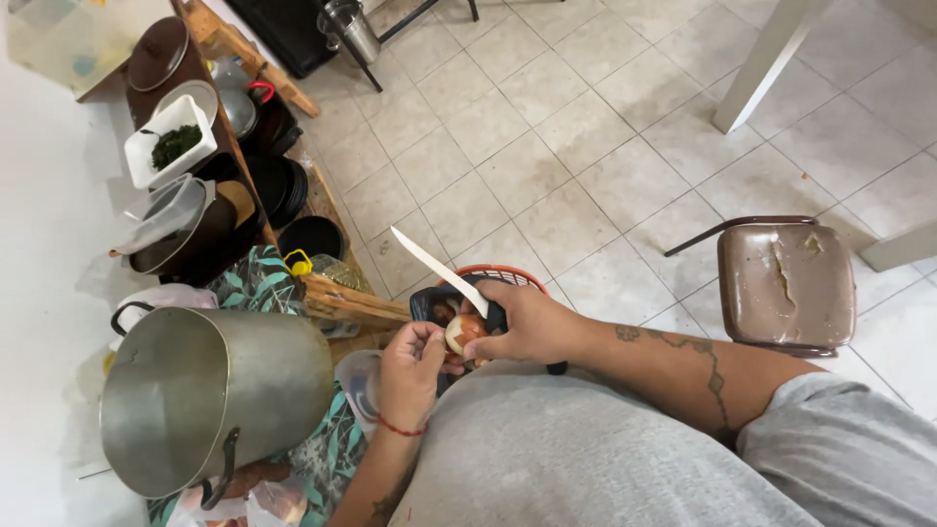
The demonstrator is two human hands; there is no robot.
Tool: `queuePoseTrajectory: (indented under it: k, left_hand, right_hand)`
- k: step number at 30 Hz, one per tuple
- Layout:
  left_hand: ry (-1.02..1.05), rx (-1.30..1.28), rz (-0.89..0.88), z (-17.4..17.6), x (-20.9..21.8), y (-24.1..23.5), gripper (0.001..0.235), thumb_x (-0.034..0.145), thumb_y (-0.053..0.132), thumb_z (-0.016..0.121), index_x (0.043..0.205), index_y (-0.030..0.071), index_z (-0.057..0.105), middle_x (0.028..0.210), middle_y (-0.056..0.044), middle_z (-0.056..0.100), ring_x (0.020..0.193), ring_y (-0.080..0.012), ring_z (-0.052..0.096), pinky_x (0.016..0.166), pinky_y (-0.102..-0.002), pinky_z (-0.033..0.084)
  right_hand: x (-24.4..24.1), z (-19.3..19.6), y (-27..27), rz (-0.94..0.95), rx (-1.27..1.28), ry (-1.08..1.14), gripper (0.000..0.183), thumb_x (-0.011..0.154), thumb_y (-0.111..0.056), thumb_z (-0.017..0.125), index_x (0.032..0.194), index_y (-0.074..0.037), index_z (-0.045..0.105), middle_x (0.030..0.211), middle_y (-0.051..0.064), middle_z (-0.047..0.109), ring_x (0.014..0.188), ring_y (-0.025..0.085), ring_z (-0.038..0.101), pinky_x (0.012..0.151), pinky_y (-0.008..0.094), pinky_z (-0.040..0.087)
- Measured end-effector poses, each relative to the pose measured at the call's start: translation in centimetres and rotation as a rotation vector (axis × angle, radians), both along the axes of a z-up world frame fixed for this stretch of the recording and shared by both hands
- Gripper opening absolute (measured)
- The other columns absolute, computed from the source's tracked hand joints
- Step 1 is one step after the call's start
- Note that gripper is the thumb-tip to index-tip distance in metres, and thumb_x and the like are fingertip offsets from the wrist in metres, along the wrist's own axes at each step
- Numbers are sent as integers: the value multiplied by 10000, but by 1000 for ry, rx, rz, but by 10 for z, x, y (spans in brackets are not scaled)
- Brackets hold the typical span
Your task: The person is peeling and cutting onions in a kitchen prep area.
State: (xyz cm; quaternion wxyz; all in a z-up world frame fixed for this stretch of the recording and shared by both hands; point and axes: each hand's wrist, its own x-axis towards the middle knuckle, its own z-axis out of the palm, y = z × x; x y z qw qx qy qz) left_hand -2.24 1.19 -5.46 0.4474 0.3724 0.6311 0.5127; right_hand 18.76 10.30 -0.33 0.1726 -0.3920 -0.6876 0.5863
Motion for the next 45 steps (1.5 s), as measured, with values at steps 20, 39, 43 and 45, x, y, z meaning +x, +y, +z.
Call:
queuePoseTrajectory:
  k: [20,39,43,45]
  left_hand:
    - [-182,-73,-105,13,-39,-13,154,880,72,709,966,-56,721,739,-199,735,592,-216,756,521,-287,656]
    - [-425,-280,-29,-55,-54,-10,138,939,81,553,1033,-12,591,804,-191,690,682,-254,748,577,-355,670]
    - [-39,-386,-127,-127,-72,-6,89,842,159,686,911,105,704,638,-101,724,525,-191,731,413,-273,607]
    - [512,-329,-233,-186,-75,-1,174,800,358,746,924,254,809,881,-92,741,885,-312,743,723,-389,616]
  right_hand:
    - [-54,16,-34,-155,-103,-3,479,750,-40,814,1196,-19,639,837,203,704,381,177,583,416,271,501]
    - [-51,-11,-25,-12,-488,595,541,857,-218,728,1269,63,521,709,125,595,373,110,543,351,270,496]
    - [-40,-27,-22,-75,-579,600,527,858,-194,698,1287,55,518,725,166,590,360,123,525,331,290,488]
    - [-39,-27,-24,-130,-604,576,495,871,-215,684,1275,25,528,759,171,604,371,112,520,339,276,484]
